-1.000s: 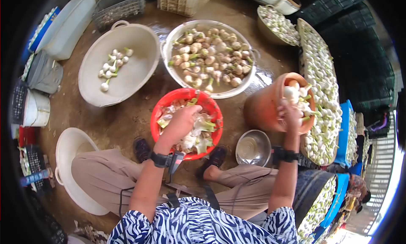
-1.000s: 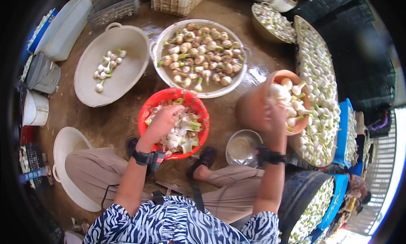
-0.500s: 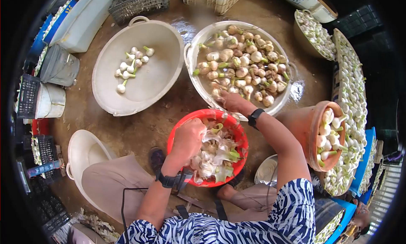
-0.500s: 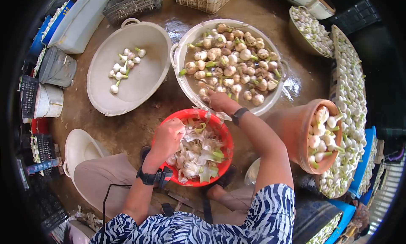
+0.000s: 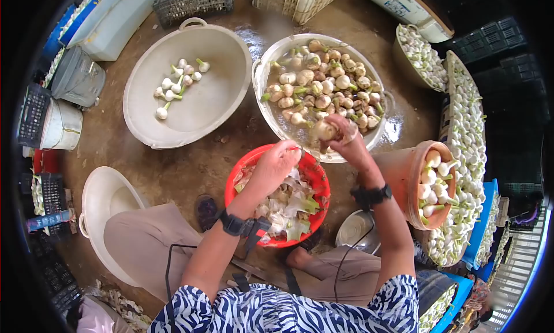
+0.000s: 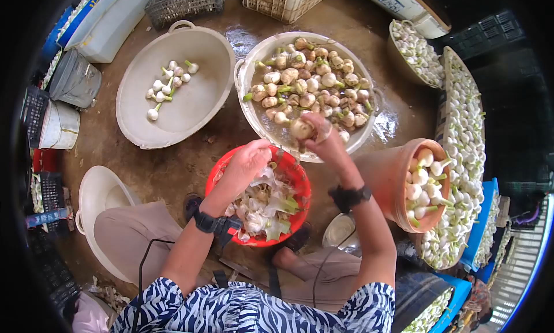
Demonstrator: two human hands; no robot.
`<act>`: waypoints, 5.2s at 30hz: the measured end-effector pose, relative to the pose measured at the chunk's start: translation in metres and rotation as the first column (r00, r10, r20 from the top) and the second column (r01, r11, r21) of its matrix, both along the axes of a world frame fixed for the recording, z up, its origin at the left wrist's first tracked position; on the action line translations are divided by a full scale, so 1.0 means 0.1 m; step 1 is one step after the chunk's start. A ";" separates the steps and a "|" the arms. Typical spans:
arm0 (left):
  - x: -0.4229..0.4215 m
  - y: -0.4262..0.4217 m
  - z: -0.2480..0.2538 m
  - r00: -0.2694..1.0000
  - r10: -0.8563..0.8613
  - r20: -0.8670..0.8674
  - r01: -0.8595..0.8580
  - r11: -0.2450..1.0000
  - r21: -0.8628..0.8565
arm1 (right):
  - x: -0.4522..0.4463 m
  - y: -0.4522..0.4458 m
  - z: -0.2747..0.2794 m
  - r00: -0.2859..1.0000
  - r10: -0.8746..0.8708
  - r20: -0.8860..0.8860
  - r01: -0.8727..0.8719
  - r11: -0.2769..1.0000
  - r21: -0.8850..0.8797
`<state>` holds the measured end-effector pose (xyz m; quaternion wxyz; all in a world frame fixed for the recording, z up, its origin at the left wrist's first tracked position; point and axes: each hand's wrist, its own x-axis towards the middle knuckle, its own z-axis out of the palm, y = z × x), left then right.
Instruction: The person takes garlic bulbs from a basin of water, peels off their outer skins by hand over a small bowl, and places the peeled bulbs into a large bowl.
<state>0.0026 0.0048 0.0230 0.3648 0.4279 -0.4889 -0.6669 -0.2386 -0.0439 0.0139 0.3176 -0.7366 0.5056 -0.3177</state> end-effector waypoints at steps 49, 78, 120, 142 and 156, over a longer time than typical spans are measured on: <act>0.64 1.17 0.23 0.566 0.128 -0.815 0.120 0.964 0.235 | 0.87 1.58 0.73 0.920 -0.375 -0.117 0.346 0.914 -0.212; 0.33 1.00 0.06 0.988 -0.016 -0.154 0.031 0.994 0.100 | 0.98 1.61 0.29 0.877 -0.286 0.386 0.219 0.953 0.209; 0.21 0.88 0.19 0.972 -0.157 -0.177 0.191 0.961 0.202 | 0.12 1.81 0.95 0.459 -0.634 0.623 0.670 0.707 0.227; 0.37 0.84 -0.45 0.246 -0.298 0.922 0.660 0.749 0.065 | 1.35 1.16 -1.29 0.804 0.234 -0.546 -0.085 0.955 0.284; 0.67 0.91 -0.22 0.633 0.175 0.754 0.399 0.761 -0.512 | 0.75 2.07 0.25 0.864 0.009 -0.504 0.138 0.958 0.253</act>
